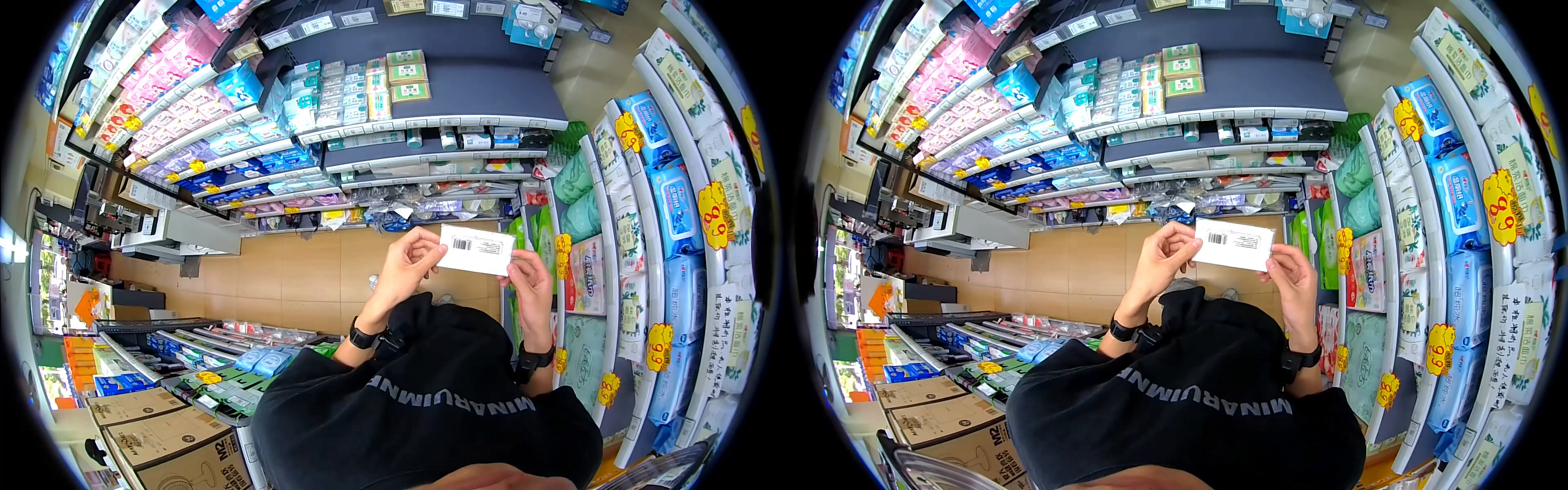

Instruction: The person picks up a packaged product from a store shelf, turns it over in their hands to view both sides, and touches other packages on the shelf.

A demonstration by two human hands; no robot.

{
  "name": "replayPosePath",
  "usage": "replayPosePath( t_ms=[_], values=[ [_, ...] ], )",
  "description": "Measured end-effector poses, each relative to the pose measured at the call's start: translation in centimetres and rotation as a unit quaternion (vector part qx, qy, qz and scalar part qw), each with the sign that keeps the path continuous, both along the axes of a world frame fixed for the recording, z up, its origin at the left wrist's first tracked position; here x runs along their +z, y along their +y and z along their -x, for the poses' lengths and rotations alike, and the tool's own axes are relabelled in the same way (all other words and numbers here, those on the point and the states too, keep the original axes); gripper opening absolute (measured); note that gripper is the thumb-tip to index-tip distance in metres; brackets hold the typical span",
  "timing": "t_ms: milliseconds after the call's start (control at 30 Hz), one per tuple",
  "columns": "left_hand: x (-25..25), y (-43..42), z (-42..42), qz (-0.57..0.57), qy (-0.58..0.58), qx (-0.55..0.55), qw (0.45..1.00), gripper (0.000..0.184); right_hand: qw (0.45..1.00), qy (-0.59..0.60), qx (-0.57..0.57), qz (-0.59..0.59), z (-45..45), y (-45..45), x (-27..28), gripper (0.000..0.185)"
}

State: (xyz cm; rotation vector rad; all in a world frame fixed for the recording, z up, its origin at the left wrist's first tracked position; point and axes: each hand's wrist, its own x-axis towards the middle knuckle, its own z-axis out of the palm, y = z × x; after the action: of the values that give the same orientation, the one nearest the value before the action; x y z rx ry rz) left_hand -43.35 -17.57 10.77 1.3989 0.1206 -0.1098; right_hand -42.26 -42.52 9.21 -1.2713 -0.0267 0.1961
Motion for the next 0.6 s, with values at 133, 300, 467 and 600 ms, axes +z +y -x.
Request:
replayPosePath(
  t_ms=[133, 300, 467, 600],
  values=[
    [-0.02, 0.02, 0.09, 0.0, -0.008, 0.002, 1.0, 0.016, 1.0, 0.014, -0.004, 0.001, 0.2, -0.01, 0.39, 0.023],
    [0.1, 0.18, 0.17, -0.01, -0.005, 0.0, 1.0, 0.018, 1.0, 0.009, -0.006, -0.003, 0.26, -0.02, 0.22, 0.023],
    [-0.09, 0.19, 0.26, -0.017, -0.006, 0.007, 1.0, 0.02, 1.0, 0.012, -0.011, -0.007, 0.32, 0.01, 0.11, 0.023],
    [0.12, 0.53, 0.44, 0.004, -0.01, 0.0, 1.0, 0.02, 1.0, 0.018, -0.012, -0.008, 0.5, 0.07, 0.22, 0.022]
  ],
)
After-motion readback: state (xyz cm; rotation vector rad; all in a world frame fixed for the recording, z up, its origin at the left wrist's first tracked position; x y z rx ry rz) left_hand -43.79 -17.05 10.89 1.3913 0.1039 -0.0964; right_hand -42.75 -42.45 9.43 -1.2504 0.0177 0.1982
